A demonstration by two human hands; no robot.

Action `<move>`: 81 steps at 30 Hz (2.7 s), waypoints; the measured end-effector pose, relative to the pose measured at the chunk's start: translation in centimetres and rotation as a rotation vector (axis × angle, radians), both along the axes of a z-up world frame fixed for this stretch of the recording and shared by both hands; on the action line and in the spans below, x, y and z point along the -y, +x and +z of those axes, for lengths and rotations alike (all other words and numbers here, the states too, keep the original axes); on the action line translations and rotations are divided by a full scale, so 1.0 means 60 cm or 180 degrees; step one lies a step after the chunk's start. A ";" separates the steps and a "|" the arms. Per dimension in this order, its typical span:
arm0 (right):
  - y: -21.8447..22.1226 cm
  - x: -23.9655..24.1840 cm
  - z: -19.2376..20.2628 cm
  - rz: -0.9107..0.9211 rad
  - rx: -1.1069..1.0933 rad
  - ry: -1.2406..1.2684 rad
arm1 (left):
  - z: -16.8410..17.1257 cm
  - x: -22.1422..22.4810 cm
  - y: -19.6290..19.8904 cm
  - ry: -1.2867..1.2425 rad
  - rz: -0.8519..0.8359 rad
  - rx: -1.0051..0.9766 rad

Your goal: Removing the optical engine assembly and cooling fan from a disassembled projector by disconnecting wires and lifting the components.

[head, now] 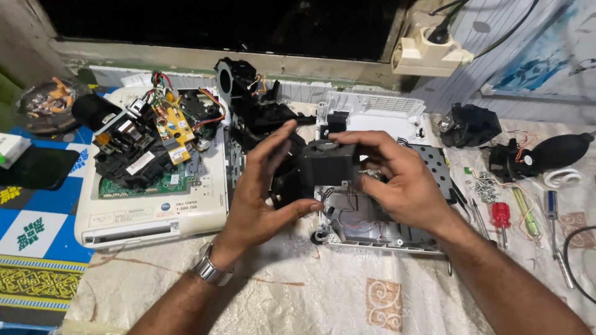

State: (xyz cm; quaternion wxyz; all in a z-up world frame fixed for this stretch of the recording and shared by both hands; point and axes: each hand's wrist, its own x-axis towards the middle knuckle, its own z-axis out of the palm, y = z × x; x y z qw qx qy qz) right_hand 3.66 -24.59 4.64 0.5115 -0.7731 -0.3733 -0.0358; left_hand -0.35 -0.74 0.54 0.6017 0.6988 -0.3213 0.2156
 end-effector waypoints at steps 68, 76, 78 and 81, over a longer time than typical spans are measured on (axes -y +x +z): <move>0.014 0.001 -0.023 0.0616 -0.0470 0.0566 | -0.022 0.028 -0.012 -0.0154 -0.0108 -0.0505; 0.011 -0.003 -0.023 0.0754 -0.0831 0.0335 | -0.027 0.037 -0.003 -0.0773 -0.0448 -0.1171; 0.016 0.000 -0.033 0.0812 -0.1007 0.0331 | 0.004 0.042 -0.013 -0.0511 -0.0165 -0.1106; 0.022 -0.008 -0.045 0.0336 -0.0174 0.0312 | -0.010 0.043 -0.010 -0.0608 -0.0312 -0.0976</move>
